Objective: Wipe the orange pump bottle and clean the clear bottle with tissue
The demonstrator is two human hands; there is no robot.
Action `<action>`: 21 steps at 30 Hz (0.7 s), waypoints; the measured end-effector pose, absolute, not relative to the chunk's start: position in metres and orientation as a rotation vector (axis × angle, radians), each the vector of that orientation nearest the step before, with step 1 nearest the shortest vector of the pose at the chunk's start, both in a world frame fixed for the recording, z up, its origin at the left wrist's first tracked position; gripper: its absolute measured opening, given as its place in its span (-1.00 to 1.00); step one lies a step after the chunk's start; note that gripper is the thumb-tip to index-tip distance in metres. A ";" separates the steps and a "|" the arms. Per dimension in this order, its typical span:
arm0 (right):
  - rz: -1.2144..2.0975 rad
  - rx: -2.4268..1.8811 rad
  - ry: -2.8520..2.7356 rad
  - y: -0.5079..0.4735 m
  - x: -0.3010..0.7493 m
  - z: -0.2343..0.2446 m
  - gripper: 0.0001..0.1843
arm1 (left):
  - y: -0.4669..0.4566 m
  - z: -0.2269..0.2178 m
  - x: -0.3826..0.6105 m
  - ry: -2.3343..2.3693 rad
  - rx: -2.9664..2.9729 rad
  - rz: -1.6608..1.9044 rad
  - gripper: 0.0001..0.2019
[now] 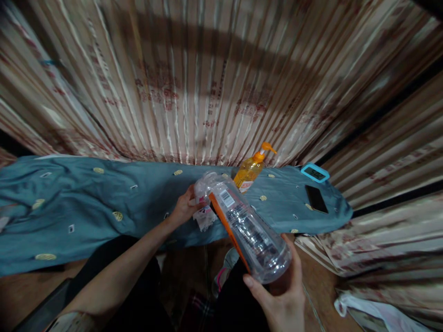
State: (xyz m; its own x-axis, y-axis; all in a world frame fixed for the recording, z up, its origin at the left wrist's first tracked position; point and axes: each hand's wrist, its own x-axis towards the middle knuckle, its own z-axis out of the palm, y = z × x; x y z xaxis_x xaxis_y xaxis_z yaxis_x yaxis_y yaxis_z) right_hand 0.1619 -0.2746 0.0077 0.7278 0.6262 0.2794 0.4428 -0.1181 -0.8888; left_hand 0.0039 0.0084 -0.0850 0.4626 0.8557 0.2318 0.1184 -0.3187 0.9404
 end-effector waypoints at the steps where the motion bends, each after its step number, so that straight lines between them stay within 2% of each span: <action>1: 0.216 -1.745 -0.842 -0.274 0.162 0.008 0.08 | 0.008 -0.085 0.004 0.835 1.743 0.955 -0.37; 7: 0.297 -1.729 -0.725 -0.269 0.146 0.022 0.17 | 0.008 -0.085 0.004 0.861 1.741 0.950 -0.37; 19: 0.350 -1.797 -0.670 -0.271 0.146 0.025 0.19 | 0.006 -0.080 0.003 0.873 1.762 0.958 -0.39; 21: 0.343 -1.782 -0.624 -0.268 0.138 0.031 0.15 | 0.006 -0.080 0.003 0.864 1.760 0.953 -0.39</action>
State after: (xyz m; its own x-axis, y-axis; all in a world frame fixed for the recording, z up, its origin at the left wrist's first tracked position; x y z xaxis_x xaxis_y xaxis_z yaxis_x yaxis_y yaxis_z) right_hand 0.1378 -0.2677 0.0311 0.8155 0.5727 0.0833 0.2369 -0.1991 -0.9509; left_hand 0.0028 0.0059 -0.0796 0.4523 0.8617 0.2300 0.1449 -0.3255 0.9344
